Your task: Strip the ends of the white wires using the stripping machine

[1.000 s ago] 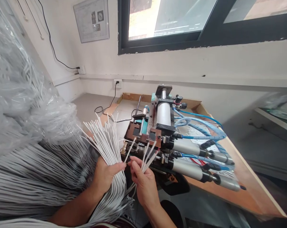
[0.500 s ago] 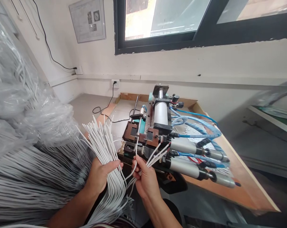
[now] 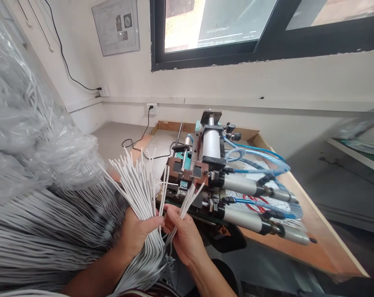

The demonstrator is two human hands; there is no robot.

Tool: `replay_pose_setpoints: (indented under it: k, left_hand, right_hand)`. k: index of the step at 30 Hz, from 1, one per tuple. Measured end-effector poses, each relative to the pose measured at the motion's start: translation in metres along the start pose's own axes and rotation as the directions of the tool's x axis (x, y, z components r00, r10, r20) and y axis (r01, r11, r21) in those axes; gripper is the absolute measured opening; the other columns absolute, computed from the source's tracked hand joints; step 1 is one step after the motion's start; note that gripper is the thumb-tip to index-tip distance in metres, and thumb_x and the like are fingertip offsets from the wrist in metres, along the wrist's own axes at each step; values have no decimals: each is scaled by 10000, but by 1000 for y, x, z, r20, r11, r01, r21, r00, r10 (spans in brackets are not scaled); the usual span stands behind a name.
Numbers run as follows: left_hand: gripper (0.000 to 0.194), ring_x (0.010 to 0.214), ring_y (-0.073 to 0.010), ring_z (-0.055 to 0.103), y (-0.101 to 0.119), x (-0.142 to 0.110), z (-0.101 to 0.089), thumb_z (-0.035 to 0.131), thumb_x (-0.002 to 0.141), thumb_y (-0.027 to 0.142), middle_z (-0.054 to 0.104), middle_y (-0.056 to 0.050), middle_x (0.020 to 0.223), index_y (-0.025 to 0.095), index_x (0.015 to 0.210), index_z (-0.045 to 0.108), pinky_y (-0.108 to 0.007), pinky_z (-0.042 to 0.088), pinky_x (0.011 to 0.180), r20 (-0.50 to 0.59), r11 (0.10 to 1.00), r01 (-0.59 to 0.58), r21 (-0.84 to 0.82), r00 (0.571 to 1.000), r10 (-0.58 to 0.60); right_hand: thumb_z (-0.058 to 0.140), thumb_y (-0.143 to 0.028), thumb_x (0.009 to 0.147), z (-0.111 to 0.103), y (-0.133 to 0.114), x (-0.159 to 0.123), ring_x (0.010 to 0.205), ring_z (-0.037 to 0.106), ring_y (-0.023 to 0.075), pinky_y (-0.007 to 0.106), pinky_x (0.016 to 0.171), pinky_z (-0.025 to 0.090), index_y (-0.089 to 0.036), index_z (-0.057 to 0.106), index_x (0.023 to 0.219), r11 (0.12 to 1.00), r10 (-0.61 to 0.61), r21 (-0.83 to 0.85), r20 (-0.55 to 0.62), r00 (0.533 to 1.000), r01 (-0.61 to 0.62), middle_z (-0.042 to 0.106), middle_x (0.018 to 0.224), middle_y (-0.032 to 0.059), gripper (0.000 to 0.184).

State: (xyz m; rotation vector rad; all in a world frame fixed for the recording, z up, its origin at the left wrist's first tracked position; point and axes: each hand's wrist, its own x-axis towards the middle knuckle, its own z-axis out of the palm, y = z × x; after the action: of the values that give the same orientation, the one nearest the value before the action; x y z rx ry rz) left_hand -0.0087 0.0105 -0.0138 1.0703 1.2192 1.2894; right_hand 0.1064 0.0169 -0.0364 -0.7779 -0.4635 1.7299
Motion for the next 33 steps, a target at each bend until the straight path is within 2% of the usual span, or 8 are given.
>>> replay_pose_setpoints:
  k: [3,6,8,14,21,27,30,33]
  left_hand:
    - [114,526,-139,542,-2,-2,0,704,542,154,594,10,537,138,574,596,-245,435,533,39,994,-13,105,999,9]
    - [117,495,-138,542,-5,-2,-2,705,549,173,595,13,518,140,598,604,-248,438,513,32,997,35,61,999,-37]
    - [128,480,-141,547,-6,0,-4,707,548,180,600,11,513,138,618,608,-253,443,506,1,998,59,3,998,-59]
    - [147,470,-139,558,-1,2,-6,711,531,171,604,8,504,131,617,598,-252,452,512,-76,995,72,-69,994,-77]
    - [148,476,-136,547,-3,0,-5,708,559,180,589,19,508,140,626,582,-254,445,512,-34,997,49,-53,998,-51]
    - [102,508,-140,535,-6,-1,-3,675,594,167,580,13,514,141,573,579,-248,421,523,54,993,-18,113,998,12]
    - [96,559,-153,549,-5,-2,-1,677,602,188,602,-2,568,133,600,598,-253,427,546,115,990,-14,137,993,-2]
    - [113,561,-145,546,-7,-2,-2,692,594,195,599,4,572,131,616,602,-250,432,556,100,994,-2,110,995,-9]
  right_hand:
    - [715,-347,614,0,2,-4,452,353,62,193,423,248,-143,616,628,986,-132,-111,-39,991,127,474,511,-33,227]
    - [681,-362,654,-6,4,-8,452,347,66,197,417,250,-156,593,624,966,-230,-147,-107,967,213,501,549,-23,226]
    - [680,-365,652,-11,5,-10,452,356,70,197,410,253,-160,588,627,965,-239,-150,-159,958,216,526,572,-13,226]
    - [715,-329,599,-17,3,-8,403,324,49,175,362,201,-153,565,571,989,-140,-75,-252,958,125,496,502,-28,234]
    - [742,-283,561,-14,-4,1,398,321,30,151,353,197,-134,572,570,998,-47,35,-224,974,56,493,494,-29,226]
    - [725,-321,604,-4,-3,0,401,329,38,164,399,257,-121,657,766,992,113,53,-8,994,-112,403,440,-71,266]
    - [745,-315,577,0,1,-4,458,411,61,189,454,317,-136,656,689,999,-16,-49,-27,999,15,531,527,-21,229]
    - [729,-338,596,-5,6,-8,490,436,73,191,455,306,-152,650,673,984,-159,-96,-124,979,148,582,592,-2,216]
